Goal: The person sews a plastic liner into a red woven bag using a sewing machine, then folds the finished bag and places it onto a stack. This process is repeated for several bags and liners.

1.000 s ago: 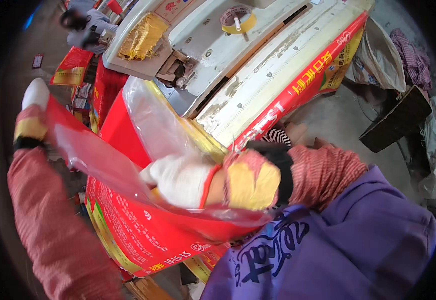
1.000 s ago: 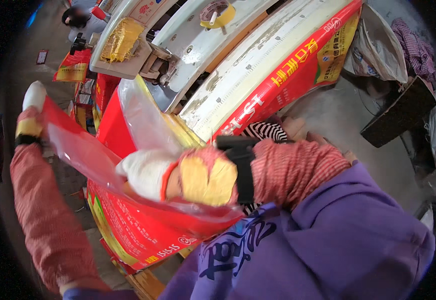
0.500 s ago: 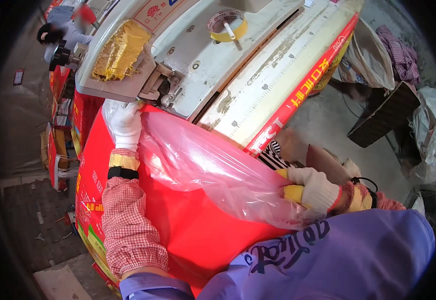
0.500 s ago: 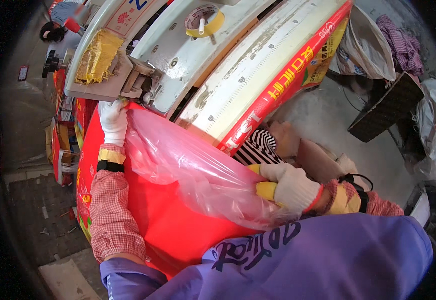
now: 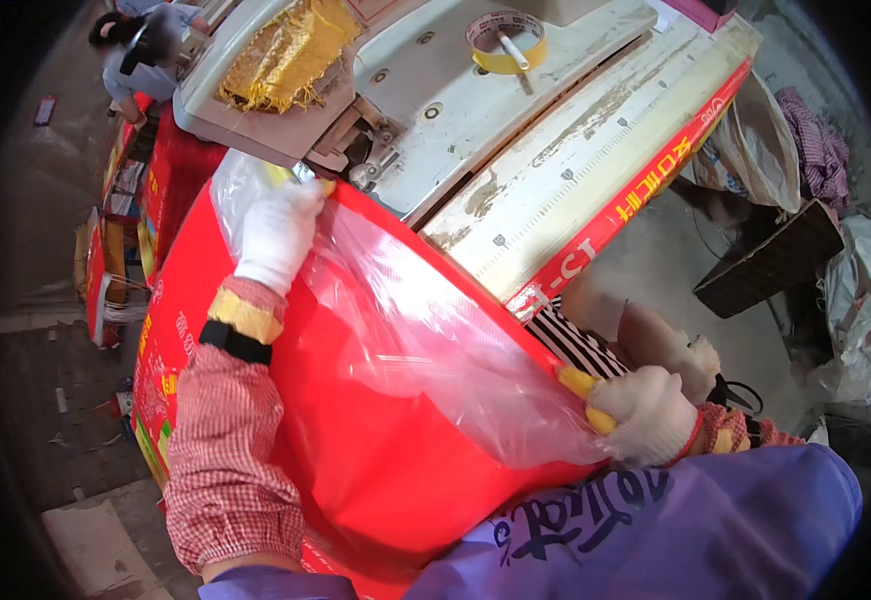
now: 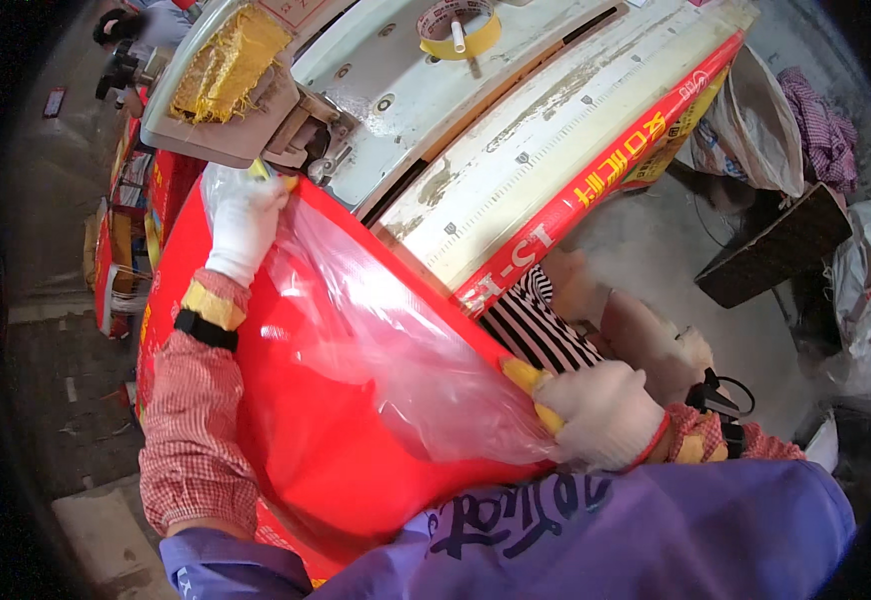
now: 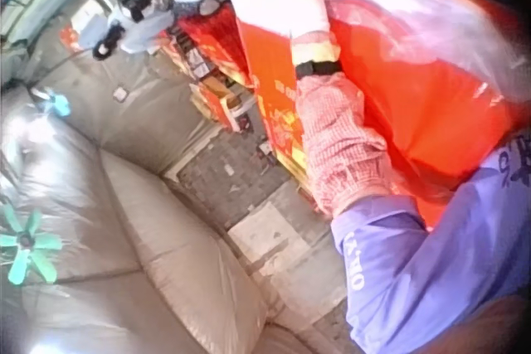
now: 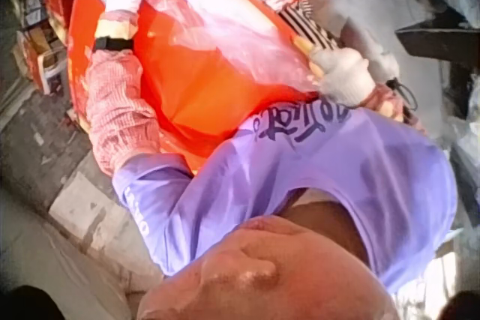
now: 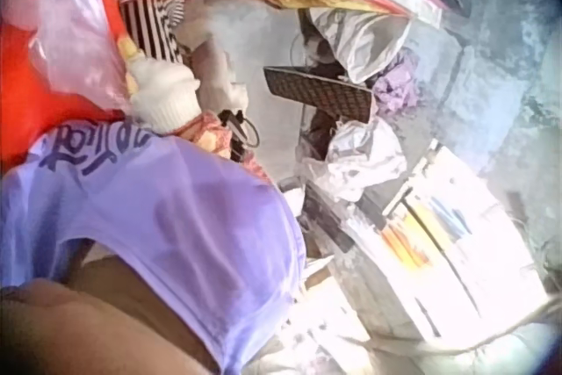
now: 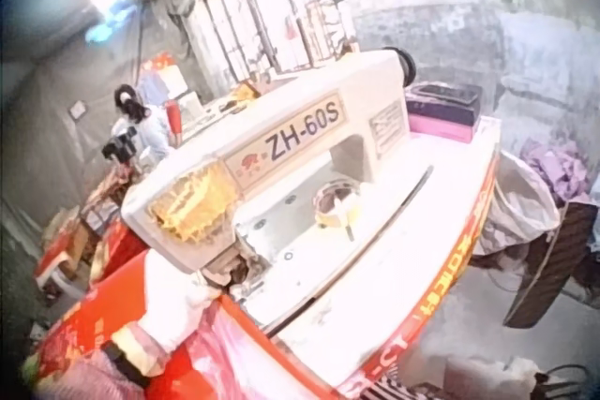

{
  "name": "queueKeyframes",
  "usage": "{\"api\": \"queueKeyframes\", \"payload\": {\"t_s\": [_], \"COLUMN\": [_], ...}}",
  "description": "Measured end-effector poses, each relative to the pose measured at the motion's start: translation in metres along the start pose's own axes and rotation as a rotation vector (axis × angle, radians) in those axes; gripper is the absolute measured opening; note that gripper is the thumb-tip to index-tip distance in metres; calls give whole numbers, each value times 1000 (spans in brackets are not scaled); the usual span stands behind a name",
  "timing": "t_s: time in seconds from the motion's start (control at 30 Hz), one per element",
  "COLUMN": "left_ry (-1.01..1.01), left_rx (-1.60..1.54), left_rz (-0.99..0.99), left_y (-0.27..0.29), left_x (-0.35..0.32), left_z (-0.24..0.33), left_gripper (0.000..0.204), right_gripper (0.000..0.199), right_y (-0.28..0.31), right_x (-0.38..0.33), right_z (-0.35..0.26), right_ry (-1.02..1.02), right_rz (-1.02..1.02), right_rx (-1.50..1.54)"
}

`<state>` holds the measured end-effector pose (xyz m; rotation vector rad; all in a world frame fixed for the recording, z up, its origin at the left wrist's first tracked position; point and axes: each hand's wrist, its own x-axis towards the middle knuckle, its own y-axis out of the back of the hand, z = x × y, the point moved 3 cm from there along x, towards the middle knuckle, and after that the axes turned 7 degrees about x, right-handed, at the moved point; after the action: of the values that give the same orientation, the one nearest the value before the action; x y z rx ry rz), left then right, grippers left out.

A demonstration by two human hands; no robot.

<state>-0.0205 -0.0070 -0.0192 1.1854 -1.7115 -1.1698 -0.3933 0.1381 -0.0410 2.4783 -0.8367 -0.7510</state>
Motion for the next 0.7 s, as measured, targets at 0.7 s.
{"api": "queueKeyframes", "payload": {"t_s": [0.7], "left_ry": [-163], "left_rx": [277], "left_rz": [-68], "left_y": [176], "left_x": [22], "left_z": [43], "left_gripper": [13], "right_gripper": [25], "right_y": [64], "right_x": [264], "right_z": [-89], "right_ry": [438], "right_rz": [-168], "right_rx": [-390]}}
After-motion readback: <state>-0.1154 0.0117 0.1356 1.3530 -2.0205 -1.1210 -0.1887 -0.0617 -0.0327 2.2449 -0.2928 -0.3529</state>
